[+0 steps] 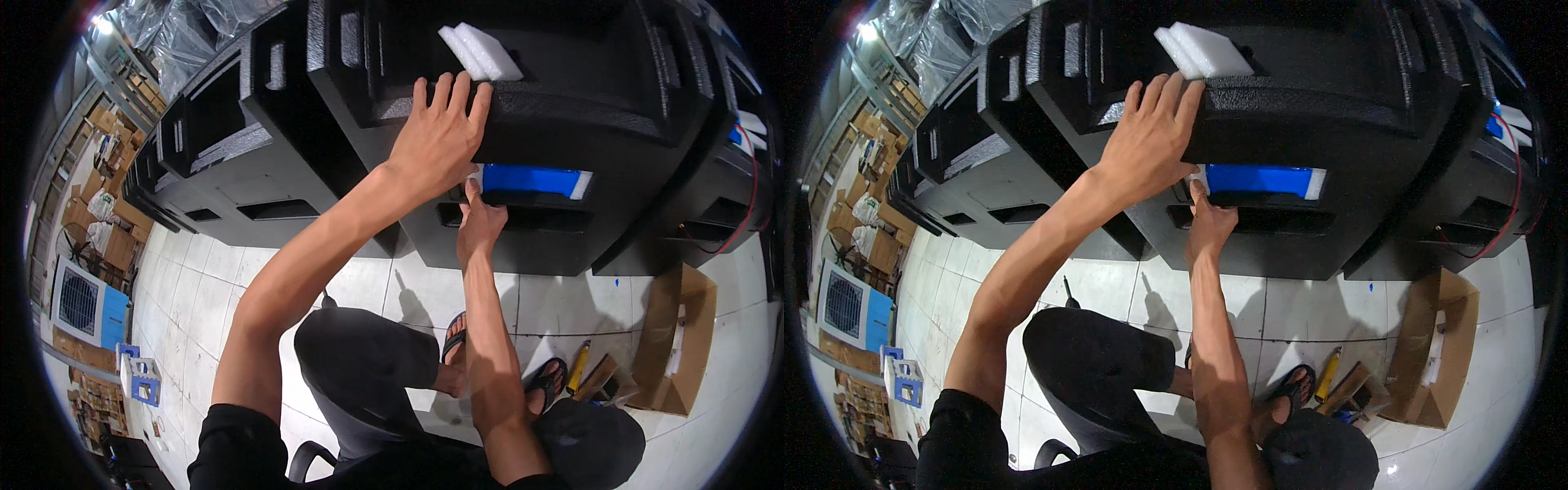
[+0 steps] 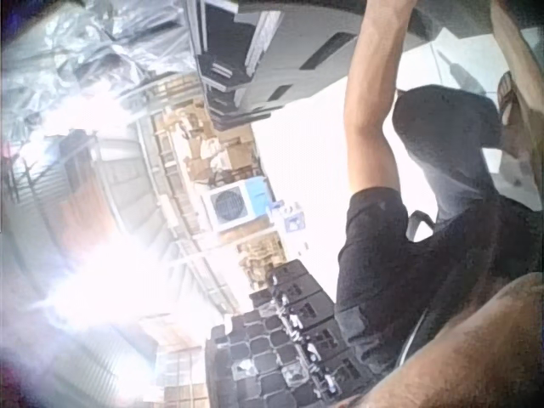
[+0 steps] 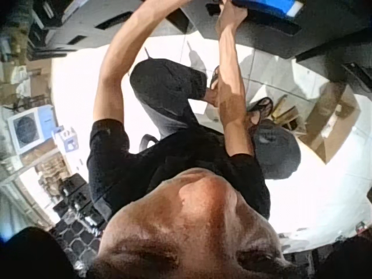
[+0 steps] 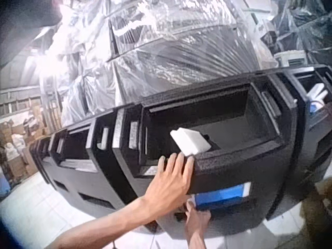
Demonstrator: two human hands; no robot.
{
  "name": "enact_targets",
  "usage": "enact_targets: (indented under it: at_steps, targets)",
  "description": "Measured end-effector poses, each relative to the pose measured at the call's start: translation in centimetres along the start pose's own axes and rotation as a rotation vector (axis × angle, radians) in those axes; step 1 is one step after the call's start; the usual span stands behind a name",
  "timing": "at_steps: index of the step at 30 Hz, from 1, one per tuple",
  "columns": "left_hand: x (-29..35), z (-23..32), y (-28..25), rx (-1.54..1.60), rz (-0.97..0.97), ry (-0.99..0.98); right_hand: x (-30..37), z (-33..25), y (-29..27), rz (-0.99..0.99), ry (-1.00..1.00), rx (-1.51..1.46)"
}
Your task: The person installs a blue electronic box into a compartment of a black cabinet. They use a utility knife to cut white foam padding to size and place it around the box to secure it in place.
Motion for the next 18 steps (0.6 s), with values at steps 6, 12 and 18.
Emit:
enact_targets:
  at_steps: [6,12,18]
  targets:
    - [0.1,-0.4,0.3,0.067,-0.028,-0.014,-0.8,0.5,0.8,-0.011,-0.091,-0.183]
    - [0.0,-0.6,0.4,0.120,-0.035,-0.079,-0.8,1.2,0.7,0.147,-0.104,-0.225]
    - [0.3,0.0,1.0,0.081,0.005,-0.122,0.2,1.0,0.5,0.165,-0.047,0.033]
Point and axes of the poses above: each hand's wrist, its own x-axis away from the middle knuckle, its own y-axis out of the palm, z = x × y, the point moved 7 cm from there along -x, towards the middle knuckle, and after that the axes turned 8 degrees about -y, right-handed, at the moved point
